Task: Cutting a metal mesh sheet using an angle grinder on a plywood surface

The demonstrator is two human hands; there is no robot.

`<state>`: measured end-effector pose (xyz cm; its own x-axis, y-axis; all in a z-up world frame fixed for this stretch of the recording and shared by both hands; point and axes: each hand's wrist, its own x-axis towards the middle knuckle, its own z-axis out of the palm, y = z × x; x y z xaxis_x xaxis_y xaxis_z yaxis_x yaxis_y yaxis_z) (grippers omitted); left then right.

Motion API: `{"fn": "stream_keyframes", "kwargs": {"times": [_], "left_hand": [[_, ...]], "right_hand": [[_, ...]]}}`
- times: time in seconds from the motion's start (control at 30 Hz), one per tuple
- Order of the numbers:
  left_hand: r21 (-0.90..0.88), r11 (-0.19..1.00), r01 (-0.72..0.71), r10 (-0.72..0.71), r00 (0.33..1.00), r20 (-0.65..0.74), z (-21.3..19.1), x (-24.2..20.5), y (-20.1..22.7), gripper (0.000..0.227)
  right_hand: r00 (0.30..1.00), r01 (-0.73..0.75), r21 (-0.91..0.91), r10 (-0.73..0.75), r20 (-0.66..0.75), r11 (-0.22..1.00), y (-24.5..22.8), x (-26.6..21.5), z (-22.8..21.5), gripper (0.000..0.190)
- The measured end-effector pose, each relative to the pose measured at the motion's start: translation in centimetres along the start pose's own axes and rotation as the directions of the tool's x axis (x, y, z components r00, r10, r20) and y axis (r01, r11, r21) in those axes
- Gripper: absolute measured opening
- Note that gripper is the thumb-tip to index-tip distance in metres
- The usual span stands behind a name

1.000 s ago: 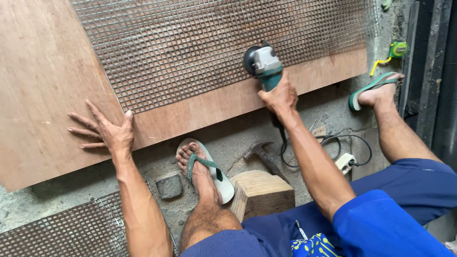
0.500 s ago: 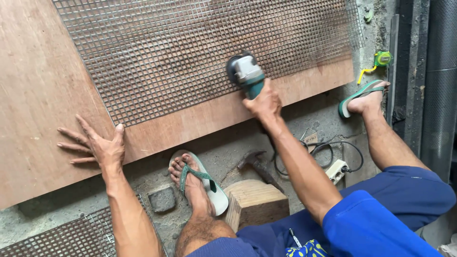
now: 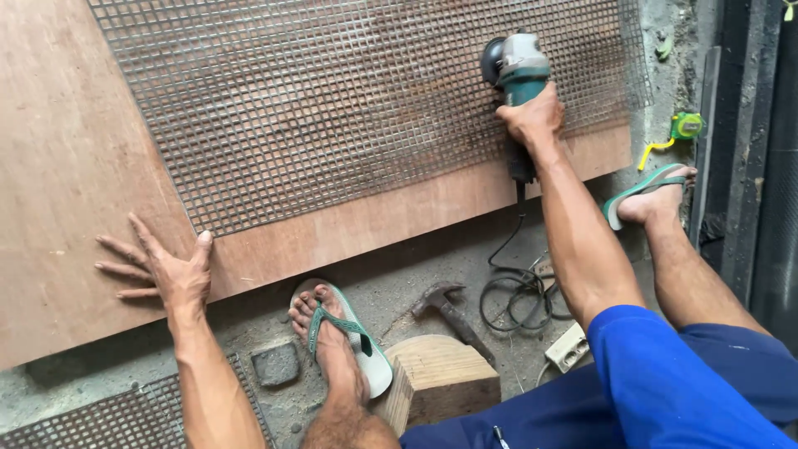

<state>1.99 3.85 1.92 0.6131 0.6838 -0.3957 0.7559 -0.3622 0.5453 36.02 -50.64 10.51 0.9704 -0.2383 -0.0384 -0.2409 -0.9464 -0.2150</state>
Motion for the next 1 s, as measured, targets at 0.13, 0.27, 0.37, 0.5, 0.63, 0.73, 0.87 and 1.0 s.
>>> {"fn": "stream_keyframes", "kwargs": {"times": [0.13, 0.27, 0.37, 0.5, 0.63, 0.73, 0.87, 1.0], "left_hand": [[0.039, 0.999, 0.028, -0.028, 1.0, 0.011, -0.9, 0.1, -0.5, 0.119], [0.007, 1.0, -0.024, 0.024, 1.0, -0.011, -0.2, -0.4, -0.2, 0.117], [0.023, 1.0, 0.019, -0.019, 1.0, 0.0, -0.2, -0.1, -0.1, 0.116], [0.0, 1.0, -0.012, 0.012, 1.0, -0.027, 0.4, 0.1, -0.6, 0.115], [-0.047, 0.999, 0.0, -0.003, 0.998, -0.062, 0.9, -0.3, -0.2, 0.11], [-0.069, 0.997, 0.029, -0.035, 0.996, -0.088, -0.2, -0.5, -0.3, 0.106], [-0.077, 0.997, -0.016, 0.007, 0.994, -0.111, 0.5, -0.7, -0.8, 0.106], [-0.057, 0.998, -0.004, -0.006, 0.986, -0.168, 1.6, -0.7, -1.7, 0.104]], "right_hand": [[0.999, -0.033, -0.082, 0.029, -0.044, 0.996, 2.7, 2.4, 2.0, 0.083], [0.999, 0.048, -0.071, -0.049, -0.008, 0.996, -1.7, -2.8, 0.7, 0.07], [0.998, 0.068, -0.017, -0.068, 0.006, 0.998, -5.2, -6.3, 0.6, 0.073], [1.0, 0.02, -0.041, -0.02, 0.006, 0.999, -7.8, -9.4, 1.3, 0.074], [0.985, -0.015, -0.03, 0.02, 0.174, 0.999, -14.3, -15.3, 0.5, 0.072], [0.963, 0.024, -0.008, -0.021, 0.27, 1.0, -18.9, -19.6, 0.8, 0.069], [0.945, 0.145, -0.027, -0.13, 0.299, 0.989, -21.4, -22.2, 2.3, 0.068], [0.923, 0.243, -0.029, -0.222, 0.314, 0.969, -24.9, -24.9, 2.2, 0.068]]}}
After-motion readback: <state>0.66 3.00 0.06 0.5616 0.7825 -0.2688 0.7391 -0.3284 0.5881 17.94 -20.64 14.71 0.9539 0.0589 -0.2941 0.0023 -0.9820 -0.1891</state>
